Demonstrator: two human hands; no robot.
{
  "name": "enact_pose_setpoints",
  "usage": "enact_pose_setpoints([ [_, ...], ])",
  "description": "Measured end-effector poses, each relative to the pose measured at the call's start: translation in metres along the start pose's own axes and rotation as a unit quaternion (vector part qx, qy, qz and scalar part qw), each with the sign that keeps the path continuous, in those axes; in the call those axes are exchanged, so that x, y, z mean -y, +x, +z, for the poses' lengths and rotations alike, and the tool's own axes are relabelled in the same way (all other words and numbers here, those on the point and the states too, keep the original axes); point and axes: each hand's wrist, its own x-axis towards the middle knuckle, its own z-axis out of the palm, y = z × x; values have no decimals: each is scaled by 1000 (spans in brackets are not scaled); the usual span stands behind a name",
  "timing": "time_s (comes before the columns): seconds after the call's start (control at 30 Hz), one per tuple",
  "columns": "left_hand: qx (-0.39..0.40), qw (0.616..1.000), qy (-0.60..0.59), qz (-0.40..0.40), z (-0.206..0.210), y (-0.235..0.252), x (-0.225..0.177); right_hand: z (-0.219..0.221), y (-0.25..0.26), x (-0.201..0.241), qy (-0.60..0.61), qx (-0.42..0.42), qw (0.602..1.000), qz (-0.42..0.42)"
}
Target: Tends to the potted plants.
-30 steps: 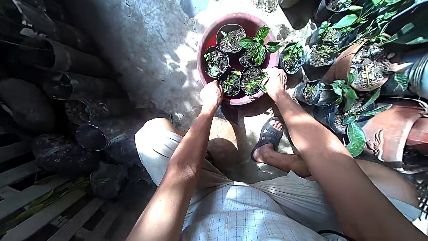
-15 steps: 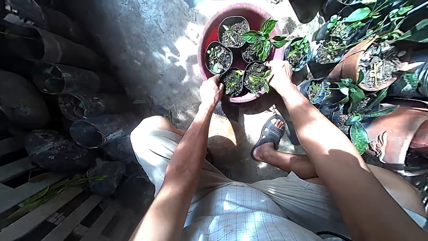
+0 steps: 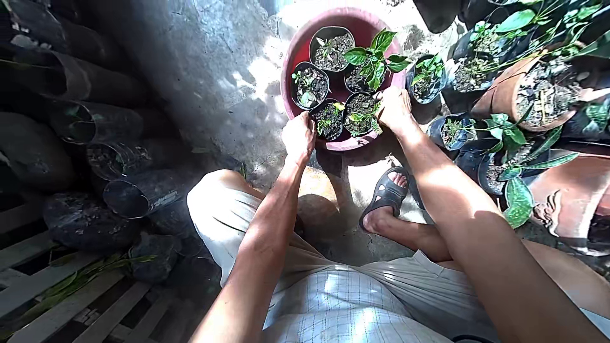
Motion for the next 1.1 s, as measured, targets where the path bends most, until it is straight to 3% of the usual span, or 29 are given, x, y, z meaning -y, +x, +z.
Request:
enact_pose_setpoints([
  [0.2,29,999,30,-20,-15,2,-4,-8,2,-1,0,23,1000,6],
  [0.33,-6,999,37,-40,-47,2,-12,-9,-3,-4,-27,-2,999,-21],
  [0.47,-10,999,47,-17,-42,4,-12,3,-12,-7,28,-60,998,-25],
  [0.63,-19,999,34,-22,-36,7,-6,0,2,-13,31,-33,998,-33],
  [0.77,-41,998,38,-36,-51,5,-16,-7,14,-15,120,-80,989,32],
  [0.93,-104,992,60,46,-29,16,-23,-1,31,3,161,-70,979,103],
  [1.1,-101,982,33,156,-23,45,-56,12,38,13,170,-110,969,140],
])
